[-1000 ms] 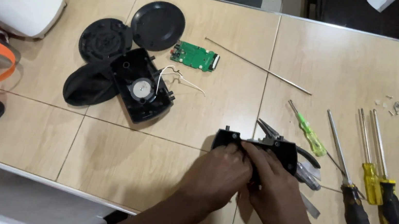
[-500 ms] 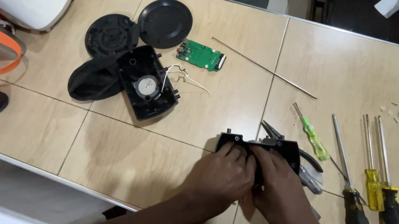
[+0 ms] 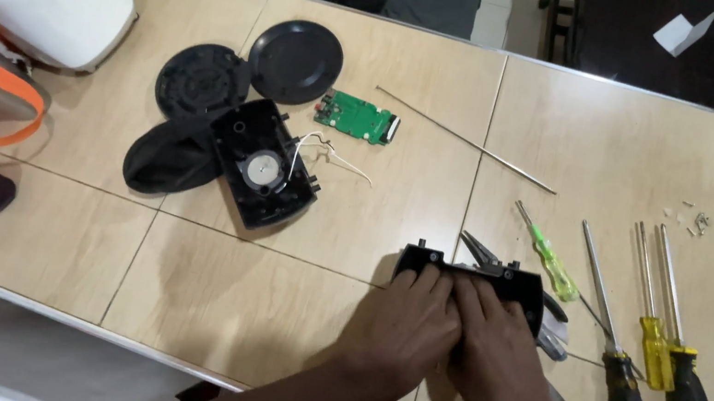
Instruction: Detaching a rechargeable battery from the internal housing of an electronic device.
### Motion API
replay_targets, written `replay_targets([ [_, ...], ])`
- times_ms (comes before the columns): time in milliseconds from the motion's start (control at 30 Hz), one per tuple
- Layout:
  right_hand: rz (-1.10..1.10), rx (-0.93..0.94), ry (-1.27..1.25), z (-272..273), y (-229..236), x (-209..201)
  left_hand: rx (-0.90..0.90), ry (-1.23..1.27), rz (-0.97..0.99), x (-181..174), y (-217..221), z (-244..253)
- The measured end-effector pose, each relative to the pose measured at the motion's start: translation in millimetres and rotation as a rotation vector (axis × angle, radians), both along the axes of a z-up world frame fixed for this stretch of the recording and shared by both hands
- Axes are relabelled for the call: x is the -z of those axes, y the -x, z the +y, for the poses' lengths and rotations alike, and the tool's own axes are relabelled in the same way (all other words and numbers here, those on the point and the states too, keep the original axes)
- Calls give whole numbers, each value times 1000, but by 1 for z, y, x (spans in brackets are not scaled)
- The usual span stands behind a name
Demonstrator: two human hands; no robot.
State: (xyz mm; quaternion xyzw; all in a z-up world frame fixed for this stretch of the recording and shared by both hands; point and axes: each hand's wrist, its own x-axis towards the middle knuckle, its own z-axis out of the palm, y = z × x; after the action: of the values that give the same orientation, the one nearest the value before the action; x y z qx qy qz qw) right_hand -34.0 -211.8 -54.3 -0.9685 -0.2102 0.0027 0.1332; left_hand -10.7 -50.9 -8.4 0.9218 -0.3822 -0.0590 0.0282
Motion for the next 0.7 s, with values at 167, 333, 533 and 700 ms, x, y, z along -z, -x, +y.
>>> replay_targets([
  [167, -43, -35, -10, -6, -7, 4, -60, -109, 62, -5, -1, -7],
  [333, -81, -32, -220, -11, 2, -11, -133, -67, 22, 15, 5, -17],
  [533, -238, -145, -148, -2, 0, -24, -149, -43, 65, 31, 1, -20],
  [700, -258, -135, -58, 7, -8, -21, -133, 66, 1, 45, -1, -15],
])
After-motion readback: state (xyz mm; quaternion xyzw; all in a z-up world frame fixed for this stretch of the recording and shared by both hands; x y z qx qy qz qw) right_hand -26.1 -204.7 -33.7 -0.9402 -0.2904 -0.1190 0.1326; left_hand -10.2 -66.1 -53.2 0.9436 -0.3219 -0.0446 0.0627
